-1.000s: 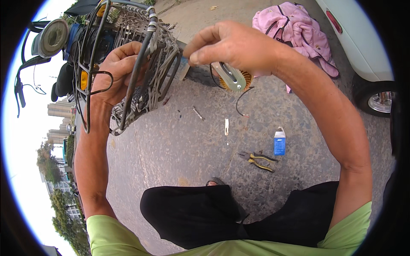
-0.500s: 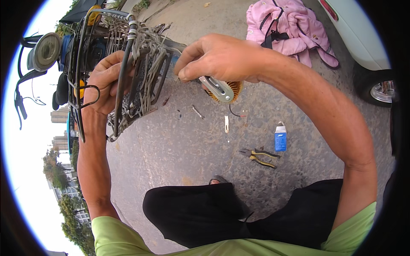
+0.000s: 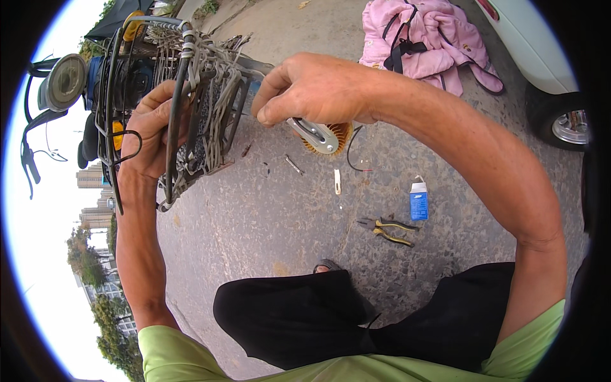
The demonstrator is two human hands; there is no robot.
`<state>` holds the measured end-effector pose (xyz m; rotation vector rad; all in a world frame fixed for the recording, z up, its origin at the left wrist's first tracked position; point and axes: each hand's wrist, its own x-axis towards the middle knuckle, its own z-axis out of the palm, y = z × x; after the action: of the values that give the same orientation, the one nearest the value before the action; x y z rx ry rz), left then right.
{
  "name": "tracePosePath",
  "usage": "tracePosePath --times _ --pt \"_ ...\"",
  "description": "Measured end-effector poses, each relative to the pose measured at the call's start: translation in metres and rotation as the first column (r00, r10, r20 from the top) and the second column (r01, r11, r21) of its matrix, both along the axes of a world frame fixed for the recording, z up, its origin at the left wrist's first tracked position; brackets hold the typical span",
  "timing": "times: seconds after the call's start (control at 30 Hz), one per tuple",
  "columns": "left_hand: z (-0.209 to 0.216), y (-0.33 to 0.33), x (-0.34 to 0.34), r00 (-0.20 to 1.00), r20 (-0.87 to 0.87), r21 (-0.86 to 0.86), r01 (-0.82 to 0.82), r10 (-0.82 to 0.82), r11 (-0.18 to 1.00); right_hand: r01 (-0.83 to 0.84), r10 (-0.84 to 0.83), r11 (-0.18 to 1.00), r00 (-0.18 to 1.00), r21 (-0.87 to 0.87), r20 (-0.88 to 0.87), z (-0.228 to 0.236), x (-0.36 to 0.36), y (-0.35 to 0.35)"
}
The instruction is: The person retrieves a small cylindrical electronic component and a zip tie from a metal cart, then attaches the component to a bicycle basket using the zip tie. The person manipulates wires and secures the component to the basket frame.
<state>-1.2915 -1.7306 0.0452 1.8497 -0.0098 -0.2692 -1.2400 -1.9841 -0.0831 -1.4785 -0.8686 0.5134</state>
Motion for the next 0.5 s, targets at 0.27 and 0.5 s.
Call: tracePosePath --times 0.27,0.5 --pt "-0.004 -0.002 -0.006 0.991 0.082 0.149 -0.114 0.103 0.982 0.004 -0.004 0.999 1.0 0.034 -0.007 -0.004 0.0 0.004" --pt "-0.009 -0.006 -0.011 0.975 0.198 0.233 -0.147 0.102 0.961 -0.001 0.001 1.0 1.0 0.018 -0.023 -0.006 0.0 0.005"
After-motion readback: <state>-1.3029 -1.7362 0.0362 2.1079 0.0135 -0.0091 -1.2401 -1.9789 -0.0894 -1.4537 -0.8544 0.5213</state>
